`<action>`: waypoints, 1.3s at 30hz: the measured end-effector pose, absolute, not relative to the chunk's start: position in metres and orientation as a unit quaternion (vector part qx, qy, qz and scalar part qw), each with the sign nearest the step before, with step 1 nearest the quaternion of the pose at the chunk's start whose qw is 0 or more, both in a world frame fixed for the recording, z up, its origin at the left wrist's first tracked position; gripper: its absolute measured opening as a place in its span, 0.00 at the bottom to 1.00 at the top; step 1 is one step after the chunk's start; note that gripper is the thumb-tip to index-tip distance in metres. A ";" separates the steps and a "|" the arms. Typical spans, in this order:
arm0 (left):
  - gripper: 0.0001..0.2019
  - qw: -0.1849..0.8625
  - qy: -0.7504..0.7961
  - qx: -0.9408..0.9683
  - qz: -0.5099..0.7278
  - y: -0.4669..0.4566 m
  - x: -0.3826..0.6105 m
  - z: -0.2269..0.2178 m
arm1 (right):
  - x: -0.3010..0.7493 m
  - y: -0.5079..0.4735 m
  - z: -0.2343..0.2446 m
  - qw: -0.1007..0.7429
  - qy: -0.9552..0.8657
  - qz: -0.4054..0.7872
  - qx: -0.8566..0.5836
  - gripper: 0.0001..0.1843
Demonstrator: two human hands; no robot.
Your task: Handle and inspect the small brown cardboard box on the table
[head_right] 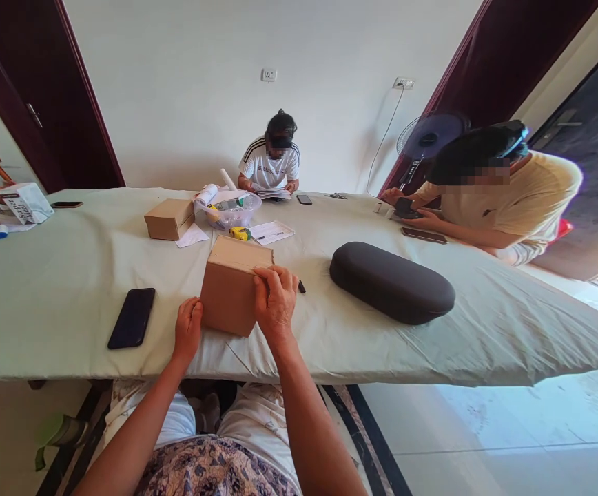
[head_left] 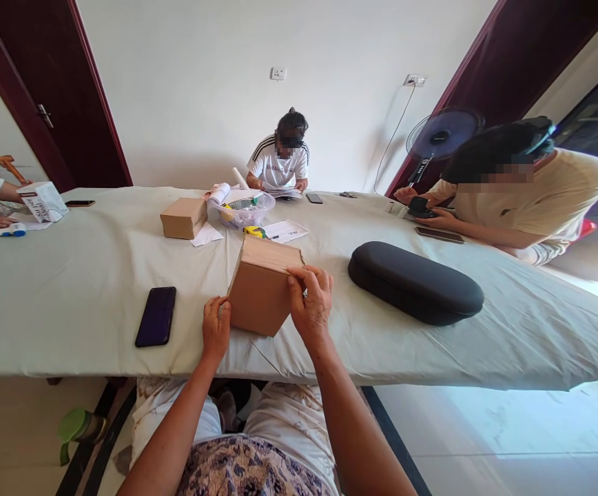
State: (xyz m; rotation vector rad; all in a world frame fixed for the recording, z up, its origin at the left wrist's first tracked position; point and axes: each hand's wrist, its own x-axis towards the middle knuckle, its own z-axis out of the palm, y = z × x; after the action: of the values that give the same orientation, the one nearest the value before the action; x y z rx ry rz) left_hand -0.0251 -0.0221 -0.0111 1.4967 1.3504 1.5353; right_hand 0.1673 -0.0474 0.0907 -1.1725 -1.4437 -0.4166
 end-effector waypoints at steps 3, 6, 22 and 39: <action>0.19 0.321 0.514 0.575 0.549 -0.027 -0.035 -0.011 | 0.156 -0.045 0.091 0.560 -0.646 -0.180 -0.486 0.06; 0.19 0.341 0.506 0.552 0.569 -0.030 -0.039 -0.008 | 0.144 -0.047 0.089 0.546 -0.660 -0.192 -0.479 0.06; 0.16 0.069 0.407 0.708 0.573 -0.016 -0.013 0.077 | 0.141 -0.043 0.084 0.548 -0.653 -0.165 -0.497 0.08; 0.17 0.046 0.402 0.709 0.578 -0.011 -0.021 0.073 | 0.136 -0.033 0.077 0.598 -0.631 -0.142 -0.473 0.08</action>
State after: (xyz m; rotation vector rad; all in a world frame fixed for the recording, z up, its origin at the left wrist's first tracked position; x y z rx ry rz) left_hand -0.0211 -0.0108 0.0729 2.1638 1.2279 1.7650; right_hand 0.1359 -0.0334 0.0769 -1.0982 -1.4645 -0.3291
